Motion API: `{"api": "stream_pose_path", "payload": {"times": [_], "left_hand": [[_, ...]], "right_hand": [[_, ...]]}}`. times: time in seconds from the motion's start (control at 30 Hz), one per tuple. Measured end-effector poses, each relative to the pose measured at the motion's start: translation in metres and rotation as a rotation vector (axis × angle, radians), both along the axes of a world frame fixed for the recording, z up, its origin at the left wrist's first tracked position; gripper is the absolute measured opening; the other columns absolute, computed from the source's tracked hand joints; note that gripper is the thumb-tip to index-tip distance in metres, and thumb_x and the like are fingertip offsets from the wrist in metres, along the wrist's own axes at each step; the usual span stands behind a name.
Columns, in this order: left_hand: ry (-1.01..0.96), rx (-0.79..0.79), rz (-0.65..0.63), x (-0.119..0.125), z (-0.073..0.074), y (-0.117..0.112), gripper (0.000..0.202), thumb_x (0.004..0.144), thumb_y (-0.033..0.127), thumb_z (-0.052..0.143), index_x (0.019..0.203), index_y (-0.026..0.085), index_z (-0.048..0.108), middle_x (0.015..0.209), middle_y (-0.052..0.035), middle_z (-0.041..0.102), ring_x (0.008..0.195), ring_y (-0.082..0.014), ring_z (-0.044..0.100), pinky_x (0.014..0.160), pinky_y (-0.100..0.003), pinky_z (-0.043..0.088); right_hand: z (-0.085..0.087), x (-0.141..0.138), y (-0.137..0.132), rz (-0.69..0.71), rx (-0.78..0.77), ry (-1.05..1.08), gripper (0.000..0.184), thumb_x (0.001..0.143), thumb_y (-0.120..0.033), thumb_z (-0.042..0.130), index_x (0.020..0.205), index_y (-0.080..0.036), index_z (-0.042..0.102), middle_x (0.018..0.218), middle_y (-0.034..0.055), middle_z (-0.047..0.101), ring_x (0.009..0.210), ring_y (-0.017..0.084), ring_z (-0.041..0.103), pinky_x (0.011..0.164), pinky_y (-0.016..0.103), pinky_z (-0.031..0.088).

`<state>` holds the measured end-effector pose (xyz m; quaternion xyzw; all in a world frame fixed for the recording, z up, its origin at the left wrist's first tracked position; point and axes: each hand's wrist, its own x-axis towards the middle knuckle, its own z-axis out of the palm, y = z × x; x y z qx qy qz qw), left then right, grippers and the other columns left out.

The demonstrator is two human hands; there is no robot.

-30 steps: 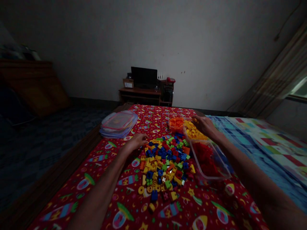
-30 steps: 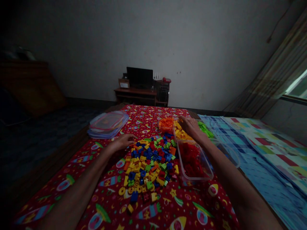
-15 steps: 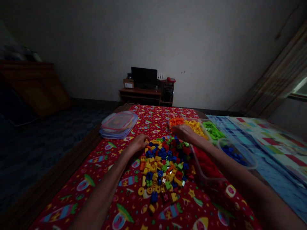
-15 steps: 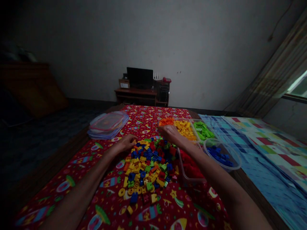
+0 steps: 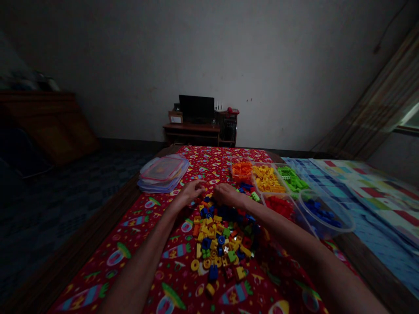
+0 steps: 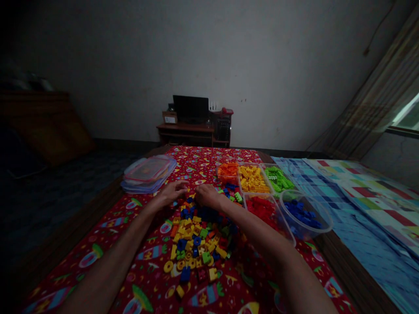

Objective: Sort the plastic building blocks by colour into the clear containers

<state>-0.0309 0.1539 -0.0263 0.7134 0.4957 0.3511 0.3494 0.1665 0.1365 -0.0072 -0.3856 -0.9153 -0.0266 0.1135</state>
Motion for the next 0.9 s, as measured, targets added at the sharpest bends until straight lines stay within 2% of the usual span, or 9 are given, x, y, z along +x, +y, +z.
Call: {"api": "stream_pose_path", "payload": {"times": [0.13,0.23,0.33,0.43,0.53,0.63,0.77,0.9], "left_hand": [[-0.224,-0.193,-0.021,0.003,0.013,-0.010,0.055,0.069,0.042,0.066,0.117,0.016,0.058,0.092,-0.0058,0.069,0.080,-0.0201,0.066,0.065,-0.028,0.053],[-0.365,-0.307,-0.033,0.008,0.018,-0.014,0.061,0.065,0.044,0.073,0.116,0.017,0.058,0.095,-0.0068,0.069,0.084,-0.0199,0.066,0.069,-0.028,0.053],[-0.461,-0.343,-0.067,0.018,0.017,-0.017,0.064,0.060,0.046,0.077,0.113,0.016,0.060,0.099,-0.0086,0.069,0.090,-0.0209,0.066,0.078,-0.030,0.052],[-0.471,-0.322,-0.114,0.027,0.017,-0.021,0.060,0.061,0.045,0.077,0.112,0.016,0.062,0.103,-0.0089,0.069,0.097,-0.0219,0.065,0.084,-0.031,0.050],[-0.383,-0.270,-0.147,0.032,0.018,-0.023,0.055,0.068,0.048,0.070,0.113,0.017,0.062,0.103,-0.0085,0.070,0.095,-0.0223,0.065,0.084,-0.032,0.050],[-0.173,-0.106,-0.091,0.029,0.016,-0.017,0.047,0.074,0.049,0.062,0.108,0.015,0.065,0.097,-0.0085,0.071,0.089,-0.0239,0.066,0.078,-0.034,0.052],[0.159,0.157,0.055,0.020,0.003,-0.004,0.030,0.076,0.031,0.057,0.099,0.016,0.069,0.098,-0.0083,0.072,0.088,-0.0238,0.066,0.080,-0.035,0.051],[0.306,0.245,0.090,0.017,-0.013,0.000,0.026,0.076,0.022,0.055,0.095,0.016,0.071,0.099,-0.0095,0.071,0.092,-0.0245,0.064,0.086,-0.036,0.049]], "right_hand": [[0.017,0.014,-0.002,-0.010,-0.003,0.083,0.011,0.088,-0.015,0.045,0.083,-0.013,0.054,0.077,0.0069,0.058,0.069,0.014,0.048,0.066,0.025,0.037],[0.028,0.018,-0.007,0.016,-0.019,0.231,0.010,0.089,-0.016,0.044,0.091,-0.013,0.053,0.075,0.0045,0.057,0.064,0.012,0.046,0.061,0.023,0.033],[0.031,0.017,-0.013,0.120,-0.067,0.329,0.017,0.085,-0.012,0.049,0.101,-0.013,0.052,0.081,0.0048,0.059,0.068,0.011,0.048,0.062,0.022,0.033],[0.026,0.018,-0.017,0.219,-0.096,0.344,0.013,0.084,-0.008,0.047,0.093,-0.013,0.054,0.079,0.0040,0.058,0.065,0.010,0.046,0.060,0.022,0.031],[0.023,0.029,-0.018,0.200,-0.076,0.328,0.012,0.085,-0.007,0.043,0.083,-0.013,0.053,0.068,0.0006,0.053,0.057,0.009,0.035,0.055,0.023,0.025],[0.032,0.054,-0.018,0.103,-0.038,0.316,0.015,0.085,-0.009,0.041,0.074,-0.015,0.051,0.060,-0.0027,0.045,0.054,0.008,0.028,0.052,0.023,0.021],[0.057,0.105,-0.011,-0.116,0.061,0.262,0.021,0.086,-0.015,0.041,0.068,-0.016,0.050,0.058,-0.0022,0.044,0.051,0.008,0.029,0.052,0.024,0.020],[0.075,0.159,0.004,-0.316,0.139,0.117,0.024,0.086,-0.017,0.040,0.070,-0.014,0.057,0.062,0.0038,0.055,0.053,0.010,0.036,0.054,0.025,0.023]]}}
